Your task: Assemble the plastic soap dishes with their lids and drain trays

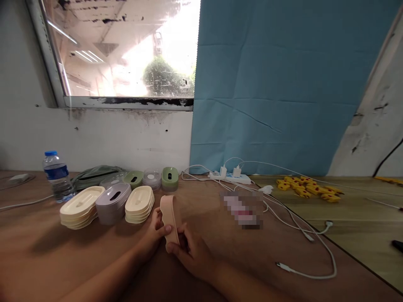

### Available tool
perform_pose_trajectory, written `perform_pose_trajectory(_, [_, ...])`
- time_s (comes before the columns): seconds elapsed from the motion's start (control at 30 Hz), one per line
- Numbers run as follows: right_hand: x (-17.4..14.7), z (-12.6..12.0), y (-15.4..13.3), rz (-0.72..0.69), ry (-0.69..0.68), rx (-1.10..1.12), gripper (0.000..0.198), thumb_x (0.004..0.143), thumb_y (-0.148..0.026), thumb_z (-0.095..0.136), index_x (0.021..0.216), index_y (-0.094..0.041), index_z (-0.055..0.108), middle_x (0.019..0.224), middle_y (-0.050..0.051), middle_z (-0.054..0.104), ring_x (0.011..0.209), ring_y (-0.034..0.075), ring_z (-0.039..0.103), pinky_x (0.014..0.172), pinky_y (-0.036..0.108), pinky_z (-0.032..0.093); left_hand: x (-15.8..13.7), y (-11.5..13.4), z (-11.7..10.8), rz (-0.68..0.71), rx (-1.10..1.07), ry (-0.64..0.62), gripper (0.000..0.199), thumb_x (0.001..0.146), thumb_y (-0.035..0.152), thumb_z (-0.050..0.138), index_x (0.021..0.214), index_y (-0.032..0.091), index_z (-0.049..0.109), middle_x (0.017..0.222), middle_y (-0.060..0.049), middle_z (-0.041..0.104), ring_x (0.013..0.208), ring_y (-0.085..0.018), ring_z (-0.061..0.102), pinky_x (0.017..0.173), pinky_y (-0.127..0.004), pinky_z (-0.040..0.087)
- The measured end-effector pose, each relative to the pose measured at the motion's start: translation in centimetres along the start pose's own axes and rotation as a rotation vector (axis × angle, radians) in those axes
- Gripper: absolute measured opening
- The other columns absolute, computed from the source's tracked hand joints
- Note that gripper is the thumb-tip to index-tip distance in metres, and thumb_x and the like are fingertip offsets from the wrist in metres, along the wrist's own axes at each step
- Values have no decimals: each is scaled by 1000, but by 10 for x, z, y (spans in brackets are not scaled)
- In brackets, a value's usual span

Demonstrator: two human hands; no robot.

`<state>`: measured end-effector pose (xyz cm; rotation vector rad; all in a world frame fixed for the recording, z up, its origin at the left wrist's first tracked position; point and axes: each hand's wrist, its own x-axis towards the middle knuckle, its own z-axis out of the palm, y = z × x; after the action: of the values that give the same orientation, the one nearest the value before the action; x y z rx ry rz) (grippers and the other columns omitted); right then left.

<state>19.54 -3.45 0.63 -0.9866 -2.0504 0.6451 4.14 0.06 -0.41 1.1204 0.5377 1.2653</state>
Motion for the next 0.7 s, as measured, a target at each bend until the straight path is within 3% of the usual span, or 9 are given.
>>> perform_pose_trajectory(0.2, [3, -4, 10, 16, 205, 150, 18, 84, -37, 44, 80, -20, 41, 65, -3, 45, 58, 12, 43, 54, 22, 37, 2, 3, -5, -62, -182, 43, 53, 65, 35, 63, 108, 21, 36, 99, -6, 54, 95, -24, 52, 82, -35, 38])
perform_pose_trajectory(0.47, [12, -15, 11, 80, 280, 191, 25, 86, -41, 37, 92, -19, 49, 82, 2, 57, 76, 17, 51, 70, 26, 41, 1, 8, -4, -199, -322, 74, 48, 74, 40, 53, 115, 16, 45, 100, -9, 60, 96, -25, 55, 89, -38, 37])
perform_pose_trajectory(0.6, [18, -18, 23, 185, 359, 467, 24, 81, -40, 47, 89, -19, 55, 85, 2, 60, 83, 19, 54, 74, 27, 42, 1, 11, -2, -236, -356, 111, 50, 76, 40, 50, 119, 16, 43, 99, -9, 62, 95, -25, 56, 88, -38, 38])
perform_pose_trajectory(0.7, [24, -16, 38, 294, 509, 739, 20, 75, -40, 55, 82, -21, 58, 85, 1, 63, 88, 20, 55, 79, 30, 44, 1, 14, -2, -287, -384, 102, 50, 76, 40, 48, 119, 14, 44, 98, -10, 63, 92, -26, 58, 86, -39, 40])
